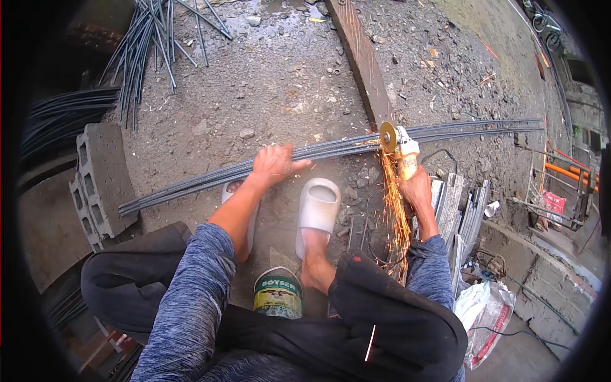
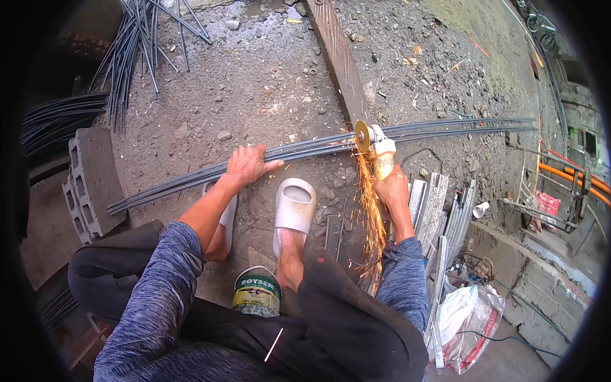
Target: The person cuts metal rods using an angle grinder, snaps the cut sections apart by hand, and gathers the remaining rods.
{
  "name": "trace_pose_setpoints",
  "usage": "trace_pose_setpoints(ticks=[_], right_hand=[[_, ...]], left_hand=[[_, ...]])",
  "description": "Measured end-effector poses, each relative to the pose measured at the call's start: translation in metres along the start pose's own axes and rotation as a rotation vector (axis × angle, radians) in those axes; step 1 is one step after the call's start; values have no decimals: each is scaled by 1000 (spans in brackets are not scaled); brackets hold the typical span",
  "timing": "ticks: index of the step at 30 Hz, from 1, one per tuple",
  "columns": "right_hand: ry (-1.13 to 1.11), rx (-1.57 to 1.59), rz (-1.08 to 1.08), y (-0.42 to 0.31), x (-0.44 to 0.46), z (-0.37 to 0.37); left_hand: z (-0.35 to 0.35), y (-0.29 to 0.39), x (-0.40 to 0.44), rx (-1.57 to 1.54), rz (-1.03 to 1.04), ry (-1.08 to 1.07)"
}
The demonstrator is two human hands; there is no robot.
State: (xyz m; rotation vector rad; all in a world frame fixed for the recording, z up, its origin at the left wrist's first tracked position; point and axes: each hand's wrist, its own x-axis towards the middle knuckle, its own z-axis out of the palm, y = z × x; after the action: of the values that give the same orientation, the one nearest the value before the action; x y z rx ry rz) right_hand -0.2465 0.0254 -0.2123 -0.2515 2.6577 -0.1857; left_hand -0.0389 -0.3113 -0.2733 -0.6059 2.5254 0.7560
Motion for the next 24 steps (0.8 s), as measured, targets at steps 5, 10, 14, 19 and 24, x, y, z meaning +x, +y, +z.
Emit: trace_pose_setpoints(ticks=[5,10,14,19,24], right_hand=[[-1,-24,-10,-13,-4,-9],[14,-17,-41,0,7,1],[8,-48,-39,-11,8,-4],[-5,-39,-27,-9,10,-3],[-26,-65,-4,-13,9,-8]], left_hand=[[2,-2,1,-7,0,10],[3,-1,0,-12,-4,8],[5,-2,0,3,2,30],[2,-1,0,-11,-4,8],[4,-2,0,1,4,20]])
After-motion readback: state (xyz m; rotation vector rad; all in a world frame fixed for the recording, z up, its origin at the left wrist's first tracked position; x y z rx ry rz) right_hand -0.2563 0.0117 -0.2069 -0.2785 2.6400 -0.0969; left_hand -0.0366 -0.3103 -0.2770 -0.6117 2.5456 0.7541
